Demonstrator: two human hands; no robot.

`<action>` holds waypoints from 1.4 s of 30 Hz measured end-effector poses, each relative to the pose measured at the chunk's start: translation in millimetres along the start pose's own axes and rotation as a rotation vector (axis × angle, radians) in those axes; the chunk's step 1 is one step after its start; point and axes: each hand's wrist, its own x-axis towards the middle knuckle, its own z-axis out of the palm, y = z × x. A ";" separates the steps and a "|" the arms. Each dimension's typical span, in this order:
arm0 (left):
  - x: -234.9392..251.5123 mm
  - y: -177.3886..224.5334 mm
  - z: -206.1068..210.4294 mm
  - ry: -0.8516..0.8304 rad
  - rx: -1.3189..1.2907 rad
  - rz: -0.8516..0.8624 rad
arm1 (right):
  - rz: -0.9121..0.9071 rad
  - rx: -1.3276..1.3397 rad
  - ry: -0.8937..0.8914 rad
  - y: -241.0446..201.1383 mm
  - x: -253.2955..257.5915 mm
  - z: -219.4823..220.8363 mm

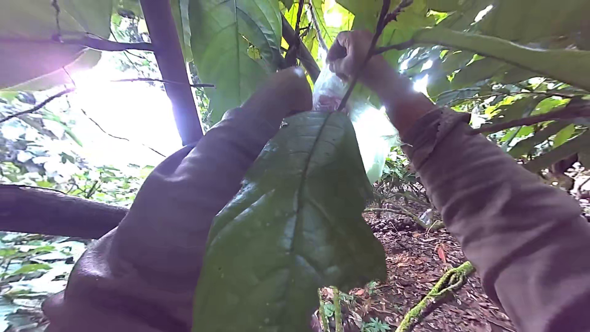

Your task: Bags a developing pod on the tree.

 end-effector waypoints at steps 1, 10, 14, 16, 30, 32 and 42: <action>3.1 -10.6 5.7 0.080 -0.149 0.041 | -0.002 -0.026 -0.011 -0.6 -1.7 -1.0; 3.4 53.2 11.7 0.466 -0.752 -0.559 | 0.146 -0.009 -0.084 27.2 -10.2 12.7; 3.5 51.4 9.0 0.433 -0.461 -0.537 | 0.215 0.000 -0.076 31.5 -10.2 19.5; 0.7 61.5 3.2 0.370 -0.051 -0.470 | 0.309 0.129 -0.080 26.7 -15.7 18.3; 17.3 50.4 -0.8 0.055 -0.170 0.022 | 0.521 0.787 0.093 14.7 -22.5 7.8; 20.3 54.1 -0.9 0.052 -0.065 -0.002 | 0.469 0.736 0.105 9.3 -21.5 9.6; 41.3 70.8 5.0 0.184 0.289 -0.198 | 0.284 0.441 0.046 3.8 -12.4 8.6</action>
